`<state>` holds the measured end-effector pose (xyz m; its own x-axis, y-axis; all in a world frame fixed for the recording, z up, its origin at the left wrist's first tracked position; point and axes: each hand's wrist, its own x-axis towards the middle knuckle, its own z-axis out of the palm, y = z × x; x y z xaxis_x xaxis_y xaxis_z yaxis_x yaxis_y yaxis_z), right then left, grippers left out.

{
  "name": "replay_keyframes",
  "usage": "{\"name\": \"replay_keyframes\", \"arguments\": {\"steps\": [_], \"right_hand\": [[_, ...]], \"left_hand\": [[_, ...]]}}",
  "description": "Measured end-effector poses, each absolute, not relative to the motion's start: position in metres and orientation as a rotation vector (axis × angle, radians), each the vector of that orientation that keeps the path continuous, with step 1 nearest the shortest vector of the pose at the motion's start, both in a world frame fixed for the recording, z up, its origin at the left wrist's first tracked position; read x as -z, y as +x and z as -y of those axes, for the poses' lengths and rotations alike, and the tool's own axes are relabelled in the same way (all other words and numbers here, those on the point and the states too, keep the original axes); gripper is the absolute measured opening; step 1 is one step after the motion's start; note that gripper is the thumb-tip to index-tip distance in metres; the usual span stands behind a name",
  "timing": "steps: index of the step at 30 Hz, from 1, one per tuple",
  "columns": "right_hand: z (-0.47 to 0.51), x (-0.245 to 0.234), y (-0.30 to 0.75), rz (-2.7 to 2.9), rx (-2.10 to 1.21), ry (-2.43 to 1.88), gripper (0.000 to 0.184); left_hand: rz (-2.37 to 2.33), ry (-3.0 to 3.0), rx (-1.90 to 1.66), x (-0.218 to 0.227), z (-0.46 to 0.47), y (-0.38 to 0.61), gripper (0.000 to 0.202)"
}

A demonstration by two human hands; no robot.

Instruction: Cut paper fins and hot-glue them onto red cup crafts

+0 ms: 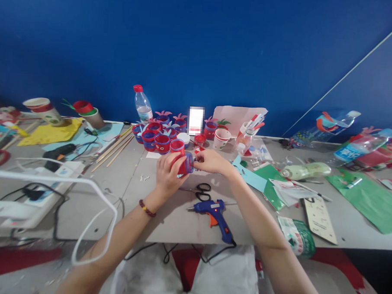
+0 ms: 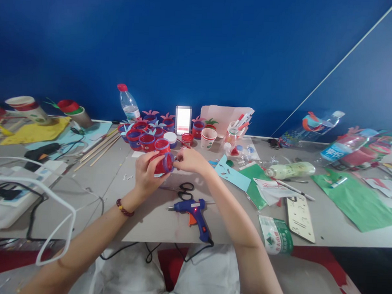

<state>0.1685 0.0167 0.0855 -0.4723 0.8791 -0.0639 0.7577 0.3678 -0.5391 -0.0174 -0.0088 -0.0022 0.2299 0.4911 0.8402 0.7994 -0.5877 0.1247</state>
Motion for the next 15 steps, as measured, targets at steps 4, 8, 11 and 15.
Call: {"name": "replay_keyframes", "arguments": {"steps": [4, 8, 11, 15], "right_hand": [[-0.014, -0.088, 0.167, 2.338, -0.85, -1.458, 0.032], [-0.015, -0.092, 0.169, 2.2, -1.112, -1.458, 0.046], [-0.019, -0.093, 0.174, 2.037, -1.36, -1.449, 0.059], [-0.022, -0.095, 0.186, 1.996, -1.32, -1.394, 0.049]], "left_hand": [[1.191, -2.165, 1.294, 0.004, 0.007, -0.019, 0.046], [1.234, -2.16, 1.372, 0.002, 0.006, -0.019, 0.051], [1.359, -2.194, 1.502, -0.002, 0.007, -0.017, 0.058], [1.521, -2.267, 1.751, -0.006, 0.006, -0.015, 0.056]]}}
